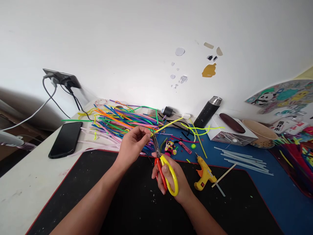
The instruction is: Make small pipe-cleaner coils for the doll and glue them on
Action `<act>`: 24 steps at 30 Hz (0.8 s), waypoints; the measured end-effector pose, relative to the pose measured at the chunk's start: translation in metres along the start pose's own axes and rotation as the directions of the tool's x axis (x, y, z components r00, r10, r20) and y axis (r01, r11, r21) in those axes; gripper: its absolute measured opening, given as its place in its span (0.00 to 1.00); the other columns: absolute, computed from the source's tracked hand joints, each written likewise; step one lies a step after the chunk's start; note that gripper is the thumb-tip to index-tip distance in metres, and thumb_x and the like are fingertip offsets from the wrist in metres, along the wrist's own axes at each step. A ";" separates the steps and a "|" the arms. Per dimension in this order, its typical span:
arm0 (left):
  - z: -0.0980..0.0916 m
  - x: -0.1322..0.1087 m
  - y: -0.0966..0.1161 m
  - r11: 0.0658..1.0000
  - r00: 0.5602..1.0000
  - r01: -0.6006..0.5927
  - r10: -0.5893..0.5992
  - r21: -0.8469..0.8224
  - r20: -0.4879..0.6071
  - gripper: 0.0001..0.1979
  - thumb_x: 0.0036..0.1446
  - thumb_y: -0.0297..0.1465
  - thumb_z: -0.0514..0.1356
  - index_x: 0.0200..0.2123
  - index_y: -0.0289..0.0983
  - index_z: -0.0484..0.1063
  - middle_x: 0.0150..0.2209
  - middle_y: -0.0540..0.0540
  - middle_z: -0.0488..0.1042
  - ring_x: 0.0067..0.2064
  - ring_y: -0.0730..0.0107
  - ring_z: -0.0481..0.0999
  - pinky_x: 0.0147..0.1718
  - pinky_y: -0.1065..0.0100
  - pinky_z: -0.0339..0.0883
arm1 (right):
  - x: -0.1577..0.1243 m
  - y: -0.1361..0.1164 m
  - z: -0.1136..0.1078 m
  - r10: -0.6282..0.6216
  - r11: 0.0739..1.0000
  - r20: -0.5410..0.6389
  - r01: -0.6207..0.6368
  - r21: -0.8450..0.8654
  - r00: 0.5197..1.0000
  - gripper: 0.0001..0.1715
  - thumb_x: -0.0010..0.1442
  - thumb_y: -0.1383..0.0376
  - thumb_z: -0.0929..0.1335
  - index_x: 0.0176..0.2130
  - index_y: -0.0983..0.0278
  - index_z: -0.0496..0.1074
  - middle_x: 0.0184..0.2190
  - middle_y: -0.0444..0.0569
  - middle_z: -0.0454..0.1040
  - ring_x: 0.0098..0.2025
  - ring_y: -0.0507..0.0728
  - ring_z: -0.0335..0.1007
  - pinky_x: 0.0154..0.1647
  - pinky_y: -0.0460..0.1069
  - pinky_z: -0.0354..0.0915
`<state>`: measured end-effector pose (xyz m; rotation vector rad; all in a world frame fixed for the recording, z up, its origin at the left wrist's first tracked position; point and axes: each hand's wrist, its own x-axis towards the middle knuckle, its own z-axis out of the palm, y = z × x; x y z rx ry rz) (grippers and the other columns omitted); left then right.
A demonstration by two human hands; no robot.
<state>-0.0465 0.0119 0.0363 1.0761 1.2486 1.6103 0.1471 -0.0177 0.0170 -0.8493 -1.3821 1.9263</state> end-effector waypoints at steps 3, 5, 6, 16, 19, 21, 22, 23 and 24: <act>0.000 0.000 -0.001 1.000 1.000 -0.005 0.005 0.019 0.001 0.13 0.54 0.40 0.73 0.34 0.38 0.79 0.31 0.49 0.77 0.31 0.68 0.74 0.32 0.68 0.69 | 0.000 0.002 0.000 0.005 1.000 0.006 -0.005 0.011 1.000 0.49 0.61 0.32 0.70 0.62 0.64 0.68 0.31 0.46 0.77 0.13 0.46 0.62 0.14 0.41 0.52; 0.000 -0.001 -0.001 1.000 1.000 -0.003 0.003 0.025 0.000 0.13 0.55 0.40 0.73 0.34 0.38 0.79 0.31 0.48 0.77 0.32 0.67 0.74 0.32 0.68 0.69 | -0.001 0.002 0.000 0.005 1.000 0.002 -0.005 0.018 1.000 0.49 0.61 0.32 0.70 0.62 0.65 0.68 0.31 0.45 0.76 0.13 0.46 0.62 0.14 0.41 0.52; 0.000 -0.001 -0.001 1.000 1.000 0.000 0.000 0.026 0.001 0.13 0.54 0.41 0.73 0.34 0.38 0.79 0.31 0.48 0.77 0.32 0.67 0.74 0.32 0.67 0.69 | -0.001 0.003 0.001 0.008 1.000 -0.001 -0.008 0.021 1.000 0.48 0.61 0.32 0.70 0.62 0.65 0.69 0.30 0.45 0.76 0.13 0.46 0.62 0.14 0.41 0.52; 0.000 0.000 -0.005 0.999 1.000 -0.002 0.001 0.040 0.023 0.12 0.55 0.40 0.72 0.35 0.38 0.79 0.32 0.48 0.78 0.32 0.67 0.75 0.33 0.67 0.69 | -0.001 0.006 0.003 0.072 0.995 -0.070 -0.067 0.073 0.995 0.43 0.63 0.38 0.73 0.62 0.65 0.72 0.23 0.37 0.69 0.11 0.46 0.58 0.11 0.41 0.51; -0.001 0.000 -0.006 0.999 1.000 -0.001 0.000 0.044 0.030 0.12 0.56 0.40 0.72 0.35 0.38 0.79 0.32 0.48 0.78 0.32 0.67 0.75 0.33 0.67 0.69 | -0.001 0.007 0.003 0.090 0.993 -0.081 -0.083 0.085 0.993 0.43 0.63 0.38 0.73 0.61 0.66 0.72 0.22 0.36 0.67 0.11 0.45 0.57 0.10 0.41 0.53; -0.001 0.000 -0.006 0.999 0.999 -0.002 0.001 0.048 0.032 0.12 0.56 0.40 0.72 0.35 0.38 0.79 0.32 0.47 0.78 0.32 0.67 0.75 0.33 0.67 0.69 | 0.000 0.007 0.004 0.102 0.992 -0.084 -0.094 0.089 0.991 0.43 0.63 0.37 0.73 0.61 0.66 0.73 0.21 0.35 0.66 0.10 0.45 0.56 0.10 0.40 0.53; -0.001 0.001 -0.007 0.999 0.999 -0.004 0.002 0.050 0.033 0.12 0.56 0.40 0.72 0.35 0.38 0.79 0.32 0.47 0.78 0.32 0.67 0.75 0.33 0.67 0.69 | 0.000 0.007 0.005 0.107 0.991 -0.087 -0.099 0.091 0.990 0.44 0.62 0.37 0.74 0.60 0.67 0.73 0.20 0.35 0.66 0.10 0.45 0.55 0.09 0.40 0.52; -0.001 0.001 -0.007 0.999 0.999 -0.004 0.002 0.051 0.034 0.12 0.57 0.40 0.72 0.35 0.38 0.79 0.33 0.47 0.78 0.32 0.66 0.75 0.33 0.67 0.69 | 0.000 0.007 0.005 0.111 0.990 -0.093 -0.103 0.093 0.989 0.44 0.62 0.37 0.74 0.60 0.67 0.73 0.20 0.34 0.66 0.09 0.44 0.55 0.09 0.40 0.52; -0.001 0.001 -0.008 0.999 0.999 -0.003 0.001 0.053 0.036 0.12 0.57 0.40 0.72 0.36 0.38 0.79 0.33 0.47 0.78 0.33 0.66 0.75 0.33 0.67 0.69 | 0.000 0.007 0.006 0.114 0.990 -0.099 -0.105 0.095 0.989 0.43 0.62 0.37 0.74 0.60 0.67 0.73 0.19 0.34 0.66 0.09 0.44 0.54 0.09 0.40 0.52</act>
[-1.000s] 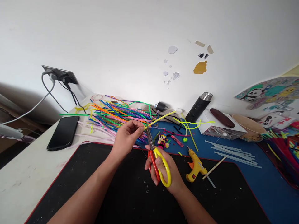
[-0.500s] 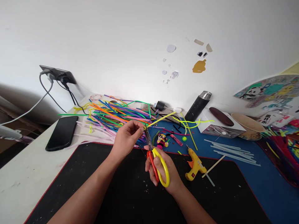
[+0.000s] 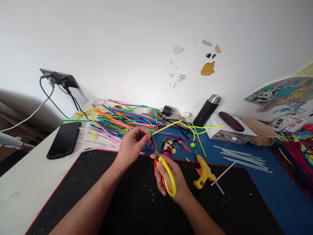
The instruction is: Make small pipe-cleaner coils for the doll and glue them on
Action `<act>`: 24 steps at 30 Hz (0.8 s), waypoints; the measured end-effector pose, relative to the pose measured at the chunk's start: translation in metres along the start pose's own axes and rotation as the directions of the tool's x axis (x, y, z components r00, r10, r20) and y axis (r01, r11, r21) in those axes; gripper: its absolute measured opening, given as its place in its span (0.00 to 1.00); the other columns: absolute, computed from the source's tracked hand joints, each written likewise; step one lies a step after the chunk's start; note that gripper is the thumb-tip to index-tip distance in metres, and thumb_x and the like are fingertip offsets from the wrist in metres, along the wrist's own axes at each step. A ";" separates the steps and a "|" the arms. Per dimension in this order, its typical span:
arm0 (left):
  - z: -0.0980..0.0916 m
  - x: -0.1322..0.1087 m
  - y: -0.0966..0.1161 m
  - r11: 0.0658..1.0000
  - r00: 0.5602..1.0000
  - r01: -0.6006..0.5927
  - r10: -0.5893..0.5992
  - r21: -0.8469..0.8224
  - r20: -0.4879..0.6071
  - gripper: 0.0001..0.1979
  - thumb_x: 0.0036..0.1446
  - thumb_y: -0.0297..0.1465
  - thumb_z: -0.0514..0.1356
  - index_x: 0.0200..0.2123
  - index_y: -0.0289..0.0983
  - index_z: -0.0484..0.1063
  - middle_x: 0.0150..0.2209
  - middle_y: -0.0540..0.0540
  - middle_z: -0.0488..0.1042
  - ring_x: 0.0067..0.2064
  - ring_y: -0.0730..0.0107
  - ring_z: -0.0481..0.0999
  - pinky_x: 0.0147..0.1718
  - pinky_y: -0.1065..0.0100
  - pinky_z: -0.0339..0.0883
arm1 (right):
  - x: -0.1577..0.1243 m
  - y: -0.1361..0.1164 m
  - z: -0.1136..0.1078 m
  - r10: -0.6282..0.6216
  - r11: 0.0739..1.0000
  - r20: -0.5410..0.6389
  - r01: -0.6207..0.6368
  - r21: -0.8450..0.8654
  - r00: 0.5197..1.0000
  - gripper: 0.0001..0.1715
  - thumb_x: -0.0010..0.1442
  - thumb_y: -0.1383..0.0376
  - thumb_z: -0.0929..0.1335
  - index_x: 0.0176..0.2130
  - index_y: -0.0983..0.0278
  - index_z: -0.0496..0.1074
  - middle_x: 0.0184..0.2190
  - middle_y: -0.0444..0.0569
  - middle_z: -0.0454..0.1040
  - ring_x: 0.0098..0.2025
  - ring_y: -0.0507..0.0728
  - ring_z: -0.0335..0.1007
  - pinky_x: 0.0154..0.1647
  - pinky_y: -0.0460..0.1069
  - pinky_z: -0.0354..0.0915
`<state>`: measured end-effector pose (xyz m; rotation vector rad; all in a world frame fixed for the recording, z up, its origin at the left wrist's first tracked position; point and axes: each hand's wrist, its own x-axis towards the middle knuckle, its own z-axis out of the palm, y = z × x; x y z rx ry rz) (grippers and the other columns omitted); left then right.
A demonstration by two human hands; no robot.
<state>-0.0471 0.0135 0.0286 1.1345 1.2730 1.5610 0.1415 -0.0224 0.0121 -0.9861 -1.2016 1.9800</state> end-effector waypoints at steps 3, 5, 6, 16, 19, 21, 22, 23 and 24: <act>0.000 0.000 -0.002 1.000 1.000 0.008 -0.008 0.009 0.003 0.12 0.57 0.41 0.71 0.36 0.38 0.79 0.33 0.47 0.78 0.33 0.66 0.76 0.33 0.67 0.69 | 0.000 0.000 0.002 -0.001 1.000 -0.018 0.001 0.003 1.000 0.43 0.61 0.37 0.74 0.59 0.67 0.73 0.18 0.34 0.65 0.09 0.44 0.54 0.08 0.40 0.52; 0.000 0.000 -0.002 1.000 1.000 0.011 -0.011 0.016 0.003 0.13 0.57 0.41 0.72 0.36 0.38 0.79 0.33 0.47 0.78 0.33 0.66 0.76 0.33 0.67 0.69 | 0.000 0.000 0.004 -0.001 1.000 -0.027 0.001 0.003 1.000 0.44 0.60 0.37 0.75 0.58 0.67 0.73 0.18 0.33 0.65 0.09 0.45 0.54 0.08 0.40 0.52; 0.001 0.001 -0.002 1.000 1.000 0.012 -0.012 0.018 0.003 0.13 0.57 0.41 0.72 0.36 0.38 0.79 0.33 0.47 0.78 0.33 0.66 0.75 0.33 0.67 0.69 | 0.000 0.000 0.005 0.001 1.000 -0.032 -0.001 0.002 1.000 0.44 0.60 0.37 0.75 0.58 0.67 0.73 0.18 0.33 0.64 0.09 0.45 0.54 0.08 0.40 0.51; 0.000 0.001 -0.006 0.998 0.998 0.037 -0.039 0.041 0.048 0.13 0.58 0.41 0.70 0.37 0.37 0.77 0.34 0.48 0.78 0.34 0.67 0.75 0.35 0.67 0.69 | -0.003 0.000 0.008 0.035 0.999 -0.081 -0.036 -0.010 0.996 0.46 0.56 0.33 0.75 0.54 0.66 0.75 0.17 0.34 0.64 0.09 0.45 0.54 0.08 0.40 0.48; -0.001 0.001 -0.007 0.998 0.998 0.033 -0.036 0.054 0.050 0.13 0.59 0.40 0.70 0.38 0.37 0.77 0.33 0.49 0.77 0.33 0.68 0.75 0.34 0.68 0.69 | -0.004 0.000 0.010 0.032 0.999 -0.116 -0.033 -0.013 0.993 0.45 0.57 0.33 0.74 0.54 0.66 0.75 0.16 0.34 0.63 0.09 0.45 0.53 0.08 0.40 0.49; -0.002 0.001 -0.004 0.998 0.999 0.024 -0.026 0.060 0.035 0.12 0.59 0.40 0.70 0.38 0.37 0.78 0.32 0.49 0.77 0.33 0.69 0.75 0.33 0.69 0.68 | -0.005 0.000 0.010 0.012 1.000 -0.136 -0.016 -0.025 0.991 0.44 0.59 0.34 0.73 0.54 0.66 0.75 0.16 0.33 0.61 0.09 0.45 0.52 0.08 0.41 0.49; -0.003 0.001 -0.002 0.998 1.000 0.014 -0.015 0.055 0.025 0.12 0.59 0.40 0.70 0.37 0.37 0.78 0.32 0.49 0.77 0.33 0.69 0.74 0.33 0.69 0.68 | -0.006 0.000 0.009 0.004 0.999 -0.131 -0.009 -0.036 0.991 0.44 0.59 0.34 0.73 0.55 0.66 0.75 0.16 0.33 0.61 0.09 0.45 0.52 0.09 0.41 0.49; -0.004 0.001 0.000 0.999 1.000 0.001 -0.001 0.041 0.015 0.12 0.59 0.39 0.70 0.37 0.37 0.78 0.32 0.50 0.77 0.32 0.70 0.74 0.33 0.69 0.68 | -0.007 0.000 0.009 0.004 0.999 -0.113 -0.010 -0.049 0.994 0.44 0.59 0.34 0.73 0.56 0.66 0.74 0.16 0.33 0.62 0.09 0.45 0.52 0.09 0.41 0.49; -0.005 0.002 0.003 1.000 1.000 -0.017 0.017 0.019 0.003 0.12 0.59 0.39 0.71 0.37 0.37 0.77 0.32 0.50 0.76 0.32 0.70 0.74 0.33 0.69 0.68 | -0.009 0.000 0.009 0.012 0.998 -0.091 -0.017 -0.063 0.996 0.45 0.59 0.34 0.73 0.57 0.66 0.74 0.16 0.33 0.62 0.09 0.46 0.52 0.09 0.41 0.49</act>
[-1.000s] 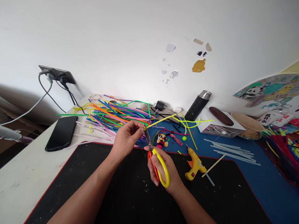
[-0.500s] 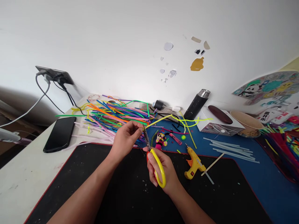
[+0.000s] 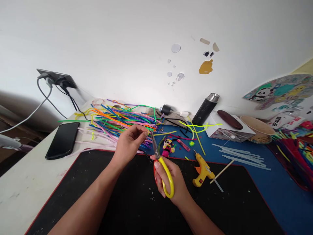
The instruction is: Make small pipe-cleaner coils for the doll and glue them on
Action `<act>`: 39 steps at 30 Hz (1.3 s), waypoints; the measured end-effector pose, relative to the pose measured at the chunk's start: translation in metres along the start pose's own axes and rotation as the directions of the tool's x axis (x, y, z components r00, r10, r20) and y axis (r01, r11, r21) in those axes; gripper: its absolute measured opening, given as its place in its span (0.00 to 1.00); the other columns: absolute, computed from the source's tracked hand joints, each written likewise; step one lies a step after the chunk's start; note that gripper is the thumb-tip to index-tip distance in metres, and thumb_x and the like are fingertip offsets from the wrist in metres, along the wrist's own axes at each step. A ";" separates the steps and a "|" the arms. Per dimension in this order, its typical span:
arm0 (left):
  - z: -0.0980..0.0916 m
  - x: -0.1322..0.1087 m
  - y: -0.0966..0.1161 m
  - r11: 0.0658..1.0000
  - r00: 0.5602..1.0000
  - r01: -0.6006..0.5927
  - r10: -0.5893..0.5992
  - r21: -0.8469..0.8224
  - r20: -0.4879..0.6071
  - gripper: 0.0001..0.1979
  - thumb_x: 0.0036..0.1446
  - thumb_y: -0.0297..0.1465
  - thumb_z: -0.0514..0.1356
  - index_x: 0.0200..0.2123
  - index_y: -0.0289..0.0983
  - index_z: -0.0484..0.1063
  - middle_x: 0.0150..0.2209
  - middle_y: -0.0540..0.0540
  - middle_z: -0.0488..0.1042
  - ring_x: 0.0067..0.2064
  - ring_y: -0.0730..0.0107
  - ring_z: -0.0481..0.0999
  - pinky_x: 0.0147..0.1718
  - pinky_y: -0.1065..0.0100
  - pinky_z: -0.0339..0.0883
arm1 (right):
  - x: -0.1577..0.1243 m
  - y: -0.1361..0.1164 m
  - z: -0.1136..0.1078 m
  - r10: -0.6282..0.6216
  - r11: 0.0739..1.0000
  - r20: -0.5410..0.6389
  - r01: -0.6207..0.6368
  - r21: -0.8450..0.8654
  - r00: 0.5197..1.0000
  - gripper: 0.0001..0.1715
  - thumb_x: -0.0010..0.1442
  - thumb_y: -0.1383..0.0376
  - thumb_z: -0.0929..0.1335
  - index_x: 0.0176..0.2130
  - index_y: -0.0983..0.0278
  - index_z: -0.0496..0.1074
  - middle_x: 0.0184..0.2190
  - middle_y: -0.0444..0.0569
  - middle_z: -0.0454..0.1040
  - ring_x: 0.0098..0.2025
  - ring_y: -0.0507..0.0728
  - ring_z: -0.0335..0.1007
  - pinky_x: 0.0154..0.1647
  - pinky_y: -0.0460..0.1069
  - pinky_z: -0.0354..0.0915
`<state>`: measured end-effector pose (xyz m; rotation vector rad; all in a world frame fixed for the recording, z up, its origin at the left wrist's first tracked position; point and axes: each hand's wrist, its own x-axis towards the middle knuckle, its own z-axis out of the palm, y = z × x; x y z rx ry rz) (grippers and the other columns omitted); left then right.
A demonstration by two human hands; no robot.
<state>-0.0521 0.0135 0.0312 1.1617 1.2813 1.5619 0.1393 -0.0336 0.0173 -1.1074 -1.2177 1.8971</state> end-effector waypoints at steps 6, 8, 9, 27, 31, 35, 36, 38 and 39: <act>-0.011 0.006 0.013 0.991 0.994 -0.053 0.041 -0.126 -0.098 0.15 0.55 0.38 0.75 0.41 0.36 0.81 0.32 0.49 0.78 0.31 0.70 0.75 0.32 0.69 0.71 | -0.018 0.001 -0.007 0.092 0.972 0.092 -0.070 -0.224 0.991 0.36 0.63 0.41 0.73 0.59 0.62 0.75 0.22 0.36 0.66 0.14 0.48 0.57 0.15 0.44 0.55; -0.015 0.007 0.015 0.989 0.990 -0.070 0.053 -0.130 -0.132 0.14 0.55 0.38 0.75 0.40 0.36 0.82 0.31 0.49 0.78 0.31 0.71 0.76 0.32 0.69 0.71 | -0.025 0.000 -0.010 0.074 0.910 0.091 -0.030 -0.414 0.993 0.28 0.66 0.49 0.73 0.58 0.61 0.77 0.24 0.39 0.70 0.21 0.50 0.63 0.22 0.45 0.58; -0.017 0.007 0.015 0.988 0.988 -0.076 0.057 -0.132 -0.142 0.13 0.55 0.37 0.75 0.40 0.36 0.82 0.31 0.49 0.78 0.30 0.71 0.75 0.31 0.69 0.70 | -0.028 -0.001 -0.011 0.064 0.856 0.096 -0.005 -0.518 0.993 0.25 0.65 0.53 0.74 0.58 0.60 0.78 0.26 0.40 0.73 0.24 0.51 0.67 0.25 0.45 0.59; -0.002 -0.001 0.010 0.993 0.962 0.117 -0.119 0.023 0.247 0.17 0.54 0.42 0.74 0.41 0.36 0.83 0.33 0.47 0.80 0.32 0.68 0.76 0.32 0.67 0.73 | -0.029 -0.026 -0.010 -0.077 0.758 0.245 0.217 -0.615 0.966 0.15 0.71 0.60 0.68 0.48 0.61 0.84 0.33 0.48 0.84 0.30 0.55 0.80 0.33 0.47 0.70; 0.004 -0.004 0.008 0.987 0.937 0.158 -0.143 -0.023 0.320 0.17 0.54 0.41 0.75 0.40 0.36 0.82 0.33 0.48 0.78 0.30 0.72 0.75 0.30 0.69 0.72 | -0.005 -0.028 -0.022 -0.131 0.932 -0.012 0.119 -0.342 0.991 0.20 0.68 0.51 0.69 0.42 0.64 0.80 0.23 0.43 0.74 0.20 0.51 0.69 0.20 0.44 0.60; 0.008 -0.006 0.005 0.969 0.880 0.239 -0.187 -0.067 0.435 0.17 0.53 0.41 0.76 0.39 0.36 0.80 0.32 0.49 0.77 0.29 0.71 0.75 0.29 0.69 0.72 | 0.015 -0.034 -0.030 -0.181 0.962 -0.123 0.149 -0.230 0.976 0.24 0.64 0.45 0.72 0.41 0.64 0.76 0.23 0.41 0.71 0.19 0.49 0.66 0.18 0.44 0.57; 0.008 -0.007 0.004 0.965 0.869 0.253 -0.196 -0.068 0.455 0.17 0.53 0.41 0.76 0.39 0.36 0.80 0.31 0.49 0.77 0.29 0.71 0.75 0.28 0.69 0.72 | 0.018 -0.035 -0.030 -0.182 0.964 -0.110 0.155 -0.218 0.977 0.24 0.64 0.45 0.72 0.40 0.64 0.76 0.23 0.40 0.71 0.19 0.49 0.66 0.18 0.44 0.57; 0.009 -0.007 0.003 0.961 0.857 0.267 -0.204 -0.070 0.472 0.16 0.54 0.40 0.76 0.39 0.36 0.79 0.31 0.50 0.77 0.28 0.72 0.75 0.28 0.70 0.72 | 0.022 -0.036 -0.030 -0.181 0.965 -0.067 0.165 -0.203 0.981 0.24 0.65 0.45 0.72 0.39 0.64 0.75 0.23 0.40 0.71 0.19 0.49 0.65 0.18 0.44 0.57; 0.009 -0.007 0.003 0.960 0.856 0.271 -0.206 -0.072 0.474 0.16 0.55 0.39 0.76 0.38 0.36 0.79 0.30 0.50 0.77 0.28 0.72 0.74 0.28 0.70 0.72 | 0.023 -0.036 -0.030 -0.180 0.966 -0.046 0.167 -0.198 0.983 0.23 0.65 0.46 0.72 0.39 0.64 0.75 0.23 0.40 0.71 0.18 0.49 0.65 0.18 0.44 0.57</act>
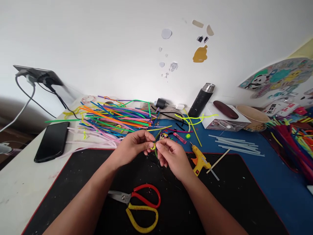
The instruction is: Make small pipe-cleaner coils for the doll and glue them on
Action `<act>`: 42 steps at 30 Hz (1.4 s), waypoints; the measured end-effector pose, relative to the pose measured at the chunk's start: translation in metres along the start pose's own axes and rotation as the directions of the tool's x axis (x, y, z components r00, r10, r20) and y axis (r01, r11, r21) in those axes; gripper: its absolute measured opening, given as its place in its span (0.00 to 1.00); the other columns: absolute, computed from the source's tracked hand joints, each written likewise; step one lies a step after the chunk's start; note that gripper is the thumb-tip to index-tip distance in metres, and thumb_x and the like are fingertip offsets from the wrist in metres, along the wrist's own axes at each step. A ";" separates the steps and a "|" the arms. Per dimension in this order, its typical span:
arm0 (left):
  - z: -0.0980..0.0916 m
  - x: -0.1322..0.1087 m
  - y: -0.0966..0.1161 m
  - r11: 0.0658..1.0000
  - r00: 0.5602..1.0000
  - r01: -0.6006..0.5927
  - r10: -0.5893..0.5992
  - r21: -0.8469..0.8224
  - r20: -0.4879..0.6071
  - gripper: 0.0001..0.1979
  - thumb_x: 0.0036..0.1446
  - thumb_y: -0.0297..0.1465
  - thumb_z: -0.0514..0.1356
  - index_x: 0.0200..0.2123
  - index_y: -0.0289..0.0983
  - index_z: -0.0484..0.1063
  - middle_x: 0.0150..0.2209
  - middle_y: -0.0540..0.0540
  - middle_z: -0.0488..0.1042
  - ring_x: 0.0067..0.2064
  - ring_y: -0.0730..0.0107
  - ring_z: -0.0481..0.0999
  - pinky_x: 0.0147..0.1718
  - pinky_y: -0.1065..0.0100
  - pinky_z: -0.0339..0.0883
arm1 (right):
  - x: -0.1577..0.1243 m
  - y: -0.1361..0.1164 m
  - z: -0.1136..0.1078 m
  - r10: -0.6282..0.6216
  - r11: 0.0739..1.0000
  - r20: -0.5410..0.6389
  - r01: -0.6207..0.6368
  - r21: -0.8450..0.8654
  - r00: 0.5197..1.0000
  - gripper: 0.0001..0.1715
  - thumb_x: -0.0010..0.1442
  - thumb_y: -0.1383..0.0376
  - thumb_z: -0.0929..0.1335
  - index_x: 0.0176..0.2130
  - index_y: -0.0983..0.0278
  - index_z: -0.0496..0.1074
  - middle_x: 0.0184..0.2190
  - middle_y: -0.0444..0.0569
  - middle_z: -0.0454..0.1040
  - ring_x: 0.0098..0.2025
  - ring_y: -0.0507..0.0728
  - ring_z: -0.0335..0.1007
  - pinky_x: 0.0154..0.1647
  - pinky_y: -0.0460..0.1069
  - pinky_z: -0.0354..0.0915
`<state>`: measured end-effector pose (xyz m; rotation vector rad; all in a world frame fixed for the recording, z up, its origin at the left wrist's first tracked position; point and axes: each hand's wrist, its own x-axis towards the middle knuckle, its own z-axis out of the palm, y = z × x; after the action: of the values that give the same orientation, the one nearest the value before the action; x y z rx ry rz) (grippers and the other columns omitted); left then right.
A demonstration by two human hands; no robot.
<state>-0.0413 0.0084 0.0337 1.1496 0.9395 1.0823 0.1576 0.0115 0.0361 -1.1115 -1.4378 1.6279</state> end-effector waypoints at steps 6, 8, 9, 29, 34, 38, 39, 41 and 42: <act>0.002 0.001 0.000 1.000 1.000 0.023 -0.023 -0.012 -0.013 0.15 0.55 0.38 0.76 0.37 0.36 0.77 0.31 0.51 0.76 0.27 0.74 0.74 0.28 0.71 0.71 | 0.002 0.006 0.001 0.008 0.999 0.050 -0.010 0.050 0.999 0.22 0.65 0.47 0.73 0.37 0.63 0.74 0.21 0.39 0.70 0.18 0.49 0.65 0.17 0.43 0.58; 0.004 0.001 -0.001 0.999 0.999 0.041 -0.042 -0.019 -0.011 0.15 0.55 0.38 0.76 0.38 0.36 0.78 0.31 0.51 0.76 0.27 0.74 0.75 0.28 0.71 0.71 | 0.002 0.007 0.000 0.004 0.998 0.060 -0.008 0.066 0.998 0.21 0.65 0.48 0.73 0.36 0.63 0.74 0.21 0.38 0.70 0.18 0.49 0.64 0.17 0.43 0.57; 0.004 0.001 -0.001 0.998 0.999 0.052 -0.052 -0.023 -0.007 0.15 0.55 0.38 0.76 0.39 0.36 0.78 0.32 0.51 0.77 0.27 0.73 0.75 0.28 0.70 0.72 | 0.002 0.008 -0.001 0.001 0.997 0.064 -0.006 0.076 0.998 0.21 0.65 0.48 0.73 0.35 0.63 0.74 0.20 0.38 0.69 0.18 0.49 0.64 0.17 0.43 0.57; 0.013 -0.002 0.000 0.991 0.989 0.115 -0.107 -0.075 0.101 0.14 0.55 0.37 0.76 0.43 0.37 0.86 0.32 0.44 0.81 0.32 0.67 0.78 0.32 0.67 0.75 | -0.003 0.017 -0.012 0.068 0.956 0.055 -0.081 0.284 0.996 0.19 0.61 0.51 0.75 0.34 0.62 0.73 0.19 0.38 0.69 0.17 0.48 0.62 0.16 0.43 0.53; 0.015 -0.002 -0.001 0.988 0.988 0.124 -0.113 -0.097 0.107 0.15 0.54 0.36 0.77 0.44 0.37 0.87 0.31 0.45 0.81 0.31 0.68 0.78 0.32 0.68 0.75 | -0.004 0.016 -0.012 0.054 0.956 0.068 -0.071 0.284 0.996 0.20 0.60 0.50 0.76 0.34 0.62 0.72 0.18 0.38 0.70 0.17 0.48 0.63 0.16 0.43 0.54; 0.016 -0.002 -0.003 0.985 0.988 0.133 -0.123 -0.109 0.097 0.14 0.53 0.36 0.78 0.42 0.37 0.87 0.31 0.44 0.81 0.32 0.68 0.78 0.31 0.69 0.75 | -0.005 0.016 -0.012 0.053 0.956 0.070 -0.070 0.284 0.996 0.20 0.61 0.50 0.75 0.34 0.62 0.72 0.18 0.37 0.70 0.17 0.48 0.63 0.16 0.43 0.54; 0.016 -0.002 -0.003 0.985 0.988 0.134 -0.124 -0.109 0.091 0.14 0.53 0.36 0.78 0.42 0.36 0.87 0.30 0.44 0.81 0.31 0.67 0.79 0.30 0.70 0.75 | -0.005 0.016 -0.012 0.055 0.956 0.071 -0.073 0.284 0.996 0.19 0.61 0.50 0.75 0.34 0.62 0.72 0.18 0.37 0.70 0.17 0.48 0.63 0.16 0.43 0.54; 0.017 -0.002 -0.003 0.985 0.989 0.135 -0.127 -0.107 0.081 0.14 0.52 0.36 0.78 0.40 0.36 0.86 0.29 0.44 0.80 0.31 0.67 0.79 0.29 0.69 0.75 | -0.005 0.016 -0.011 0.057 0.955 0.075 -0.076 0.285 0.996 0.19 0.61 0.50 0.75 0.34 0.62 0.72 0.18 0.37 0.70 0.17 0.49 0.63 0.16 0.43 0.54; 0.018 -0.002 -0.003 0.985 0.989 0.135 -0.127 -0.107 0.078 0.15 0.51 0.37 0.79 0.39 0.36 0.86 0.29 0.44 0.80 0.30 0.67 0.78 0.29 0.69 0.75 | -0.005 0.016 -0.011 0.057 0.956 0.077 -0.077 0.285 0.995 0.19 0.61 0.50 0.75 0.34 0.62 0.72 0.18 0.37 0.70 0.17 0.49 0.63 0.16 0.43 0.54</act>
<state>-0.0245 0.0026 0.0343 1.0132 0.8756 0.9698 0.1707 0.0088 0.0211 -0.9542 -1.1667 1.8691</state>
